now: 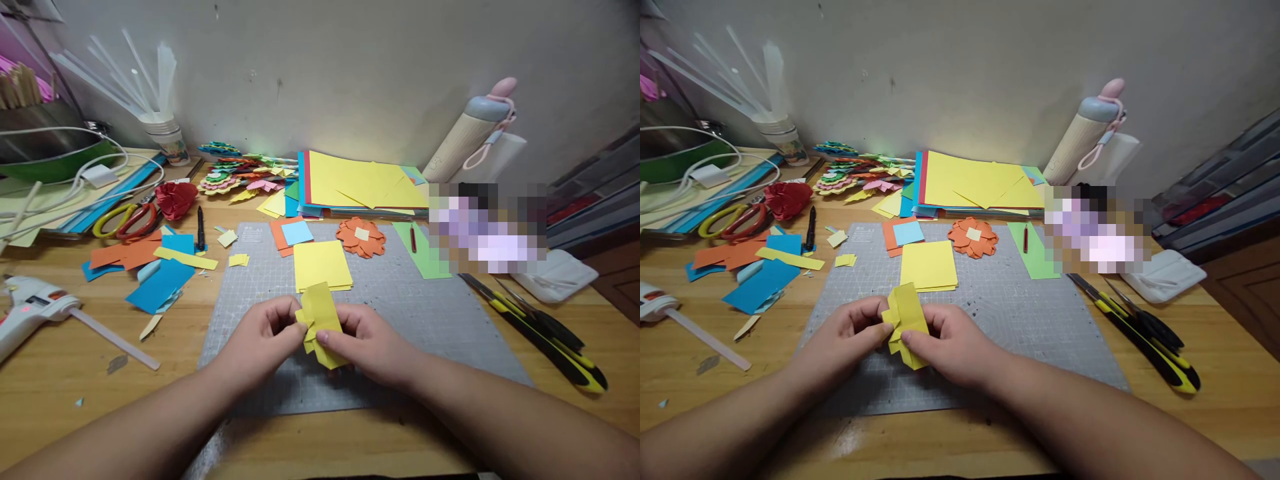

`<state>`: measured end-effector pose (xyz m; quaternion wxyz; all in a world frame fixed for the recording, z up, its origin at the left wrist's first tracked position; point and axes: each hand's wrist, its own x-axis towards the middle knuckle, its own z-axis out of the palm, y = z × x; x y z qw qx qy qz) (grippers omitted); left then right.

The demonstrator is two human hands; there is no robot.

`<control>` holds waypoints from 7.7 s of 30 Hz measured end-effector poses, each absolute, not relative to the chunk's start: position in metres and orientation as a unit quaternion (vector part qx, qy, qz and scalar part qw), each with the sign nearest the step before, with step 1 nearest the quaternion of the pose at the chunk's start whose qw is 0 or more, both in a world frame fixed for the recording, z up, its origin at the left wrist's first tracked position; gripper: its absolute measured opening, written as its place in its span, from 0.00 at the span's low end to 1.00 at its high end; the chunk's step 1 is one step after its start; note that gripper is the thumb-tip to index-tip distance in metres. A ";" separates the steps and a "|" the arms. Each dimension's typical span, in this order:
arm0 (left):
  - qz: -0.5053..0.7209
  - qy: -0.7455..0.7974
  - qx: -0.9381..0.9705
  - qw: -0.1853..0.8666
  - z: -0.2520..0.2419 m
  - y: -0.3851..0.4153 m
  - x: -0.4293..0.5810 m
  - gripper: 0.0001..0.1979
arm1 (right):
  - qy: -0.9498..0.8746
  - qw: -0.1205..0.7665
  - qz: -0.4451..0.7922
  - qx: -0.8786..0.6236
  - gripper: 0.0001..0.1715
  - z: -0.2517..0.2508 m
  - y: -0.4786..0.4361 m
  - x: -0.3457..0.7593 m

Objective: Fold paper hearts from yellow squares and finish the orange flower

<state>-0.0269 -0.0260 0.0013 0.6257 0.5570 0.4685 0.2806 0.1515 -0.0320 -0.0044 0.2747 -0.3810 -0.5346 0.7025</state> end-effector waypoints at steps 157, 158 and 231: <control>0.320 0.453 0.503 0.662 0.003 -0.032 -0.023 0.09 | -0.493 0.276 0.734 -0.378 0.16 -0.004 -0.034 0.152; 0.321 0.454 0.489 0.672 0.003 -0.031 -0.024 0.09 | -0.494 0.276 0.732 -0.378 0.15 -0.004 -0.034 0.152; 0.219 0.406 0.583 0.669 0.002 -0.026 -0.030 0.11 | -0.482 0.267 0.760 -0.344 0.13 -0.006 -0.035 0.154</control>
